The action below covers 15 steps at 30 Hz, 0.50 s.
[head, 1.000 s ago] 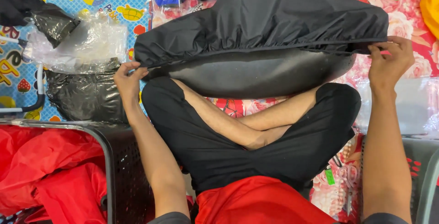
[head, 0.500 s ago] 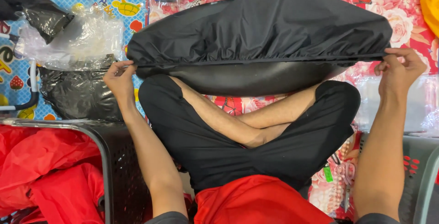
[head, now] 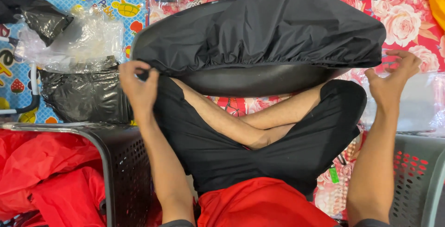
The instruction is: Cleaning a motorcycle seat cover with a sponge and then fitting it onto the seat
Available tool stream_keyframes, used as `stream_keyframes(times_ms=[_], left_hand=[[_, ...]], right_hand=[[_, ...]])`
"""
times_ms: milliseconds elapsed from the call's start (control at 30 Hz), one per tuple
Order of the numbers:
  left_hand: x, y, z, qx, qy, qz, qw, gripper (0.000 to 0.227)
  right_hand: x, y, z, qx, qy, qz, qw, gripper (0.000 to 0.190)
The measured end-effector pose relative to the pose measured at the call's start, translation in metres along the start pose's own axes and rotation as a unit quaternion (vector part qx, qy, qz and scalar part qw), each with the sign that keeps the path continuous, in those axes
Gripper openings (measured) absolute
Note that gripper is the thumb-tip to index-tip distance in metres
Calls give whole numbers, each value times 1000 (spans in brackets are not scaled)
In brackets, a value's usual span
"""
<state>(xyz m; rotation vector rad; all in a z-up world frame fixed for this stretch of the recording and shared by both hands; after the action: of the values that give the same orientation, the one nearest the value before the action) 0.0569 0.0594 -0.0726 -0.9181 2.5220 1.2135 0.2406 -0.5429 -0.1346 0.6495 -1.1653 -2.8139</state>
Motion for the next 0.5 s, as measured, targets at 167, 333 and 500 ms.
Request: stream_keyframes(times_ms=[167, 333, 500], left_hand=[[17, -94, -121, 7, -190, 108, 976, 24], [22, -160, -141, -117, -319, 104, 935, 37], [24, -185, -130, -144, -345, 96, 922, 26]], right_hand=[[4, -55, 136, 58, 141, -67, 986, 31], [4, -129, 189, 149, 278, -34, 949, 36], [-3, -158, 189, 172, 327, -53, 928, 14]])
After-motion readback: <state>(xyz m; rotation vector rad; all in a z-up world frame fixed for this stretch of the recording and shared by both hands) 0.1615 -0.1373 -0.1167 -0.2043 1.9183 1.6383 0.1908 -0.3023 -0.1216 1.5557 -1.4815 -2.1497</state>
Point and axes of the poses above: each hand's wrist, its own x-axis away from the middle knuckle, its own y-axis out of the back of the hand, z = x × y, the point moved 6 cm from there along -x, towards the middle knuckle, and after that the axes turned 7 degrees about z, right-handed, at the moved point
